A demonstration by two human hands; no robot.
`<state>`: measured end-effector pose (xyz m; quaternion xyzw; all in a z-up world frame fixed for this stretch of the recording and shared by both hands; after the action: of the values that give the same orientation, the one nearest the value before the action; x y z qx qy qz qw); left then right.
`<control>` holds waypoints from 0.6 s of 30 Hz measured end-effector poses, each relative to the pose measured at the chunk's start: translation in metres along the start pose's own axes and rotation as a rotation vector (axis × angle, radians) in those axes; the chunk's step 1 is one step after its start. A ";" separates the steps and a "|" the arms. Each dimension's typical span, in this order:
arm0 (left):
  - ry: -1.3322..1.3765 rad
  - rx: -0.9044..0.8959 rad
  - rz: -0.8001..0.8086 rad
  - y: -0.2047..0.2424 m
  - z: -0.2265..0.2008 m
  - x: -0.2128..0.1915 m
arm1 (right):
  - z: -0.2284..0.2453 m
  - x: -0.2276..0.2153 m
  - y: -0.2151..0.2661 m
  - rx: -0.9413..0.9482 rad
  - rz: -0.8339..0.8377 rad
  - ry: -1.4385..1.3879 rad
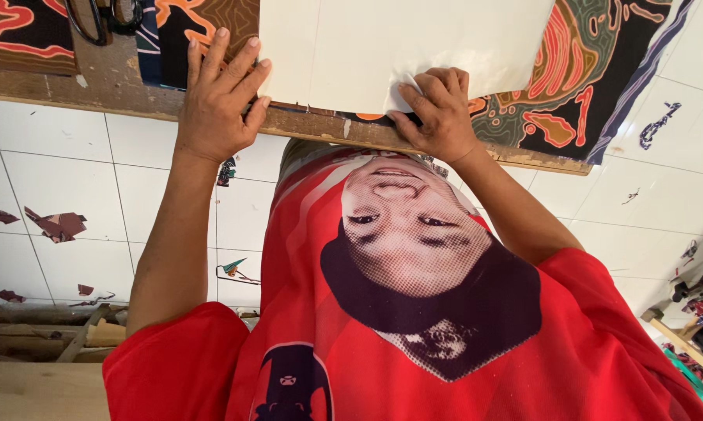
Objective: The person places a paper pattern on patterned fabric and uses chalk to trace the outline. They use a metal ruler to draw straight lines and measure sections of the pattern. The person adjusts the pattern and fabric as needed while marking.
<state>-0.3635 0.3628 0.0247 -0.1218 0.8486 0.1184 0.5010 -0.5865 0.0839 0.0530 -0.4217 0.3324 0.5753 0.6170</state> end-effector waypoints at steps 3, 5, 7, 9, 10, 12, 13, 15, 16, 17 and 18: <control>0.000 -0.010 -0.005 0.001 0.000 -0.001 | 0.001 0.001 0.000 0.004 0.006 0.005; 0.017 -0.013 -0.008 0.000 -0.001 -0.001 | 0.000 0.001 0.000 0.013 0.011 0.007; 0.018 -0.011 -0.014 -0.002 -0.001 -0.002 | 0.000 0.002 0.000 0.019 0.014 0.005; 0.004 -0.006 -0.020 -0.001 -0.002 -0.002 | 0.000 0.002 0.001 0.021 0.015 -0.002; 0.015 -0.005 -0.016 -0.001 -0.002 -0.003 | 0.000 0.002 0.001 0.021 0.018 -0.001; 0.038 -0.004 -0.008 -0.001 -0.002 -0.005 | 0.000 0.003 0.002 0.022 0.023 0.003; 0.045 -0.005 -0.006 0.000 -0.002 -0.005 | 0.000 0.003 0.002 0.024 0.027 0.003; 0.060 -0.008 -0.007 -0.001 -0.003 -0.006 | 0.000 0.003 0.001 0.026 0.036 0.004; 0.058 -0.005 -0.010 -0.001 -0.003 -0.007 | 0.000 0.002 0.000 0.028 0.040 0.008; 0.055 -0.002 -0.013 -0.001 -0.003 -0.008 | 0.002 0.001 0.000 0.031 0.043 0.012; 0.053 0.000 -0.016 -0.001 -0.004 -0.008 | 0.003 0.000 -0.002 0.032 0.048 0.017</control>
<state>-0.3625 0.3613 0.0334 -0.1319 0.8606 0.1110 0.4793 -0.5848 0.0868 0.0545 -0.4084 0.3566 0.5809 0.6071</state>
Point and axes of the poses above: each hand's wrist, its own y-axis away from the middle knuckle, its own x-axis out of the palm, z = x × y, the point moved 4 cm from there along -y, towards the middle knuckle, and after that the axes turned 9 degrees about z, right-handed, at the moved point
